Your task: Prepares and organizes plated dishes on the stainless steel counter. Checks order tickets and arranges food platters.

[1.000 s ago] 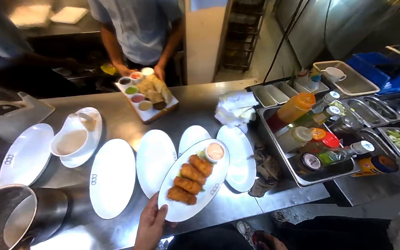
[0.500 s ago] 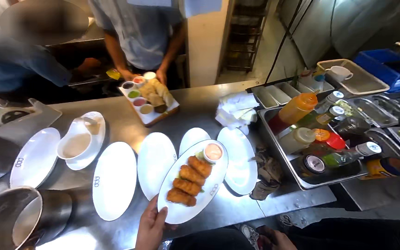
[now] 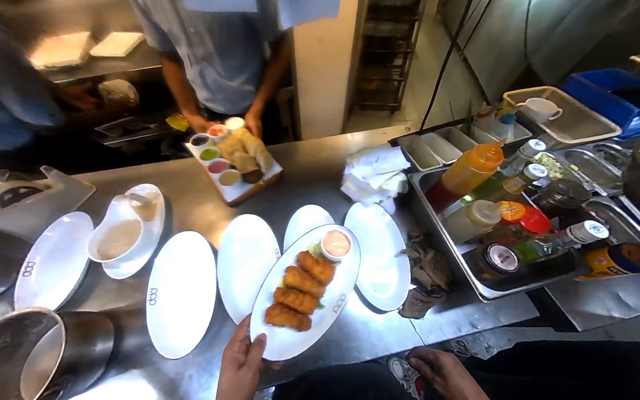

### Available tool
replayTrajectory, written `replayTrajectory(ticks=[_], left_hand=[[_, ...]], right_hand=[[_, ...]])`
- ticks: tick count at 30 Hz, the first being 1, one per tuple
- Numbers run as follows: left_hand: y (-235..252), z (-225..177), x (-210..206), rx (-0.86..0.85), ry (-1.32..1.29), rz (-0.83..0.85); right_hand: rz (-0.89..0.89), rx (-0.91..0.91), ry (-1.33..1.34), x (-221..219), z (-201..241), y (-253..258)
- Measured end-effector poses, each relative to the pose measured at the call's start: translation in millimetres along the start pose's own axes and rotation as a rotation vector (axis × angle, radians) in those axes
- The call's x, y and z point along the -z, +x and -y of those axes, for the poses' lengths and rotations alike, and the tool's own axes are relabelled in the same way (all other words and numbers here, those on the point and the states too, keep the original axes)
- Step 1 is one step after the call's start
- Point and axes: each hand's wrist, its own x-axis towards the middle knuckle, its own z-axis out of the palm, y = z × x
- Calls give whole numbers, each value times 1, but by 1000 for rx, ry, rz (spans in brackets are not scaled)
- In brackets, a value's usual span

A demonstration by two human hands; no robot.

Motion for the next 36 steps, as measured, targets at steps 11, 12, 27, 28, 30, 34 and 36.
replayTrajectory(ticks=[11,12,27,28,30,34,36], left_hand=[[2,0,-1,3,-7,-5],[2,0,-1,8,-3,-6],[1,-3,-5,25,5,-13],[1,-2,-5,21,2,-15],[2,-3,-5,20,-5,-18],[2,-6,-6,39,12,-16],[2,-6,-5,44,4,-25]], right_hand=[[-296,36,48,-2,0,3],[-318,28,52,-1,1,3],[-488,-57,-17,-10,10,13],[-510,-50,-24,-9,11,13],[-513,-47,-30,-9,11,14],[-509,-44,-62,-8,15,11],[-454,-72,-67,-4,20,11]])
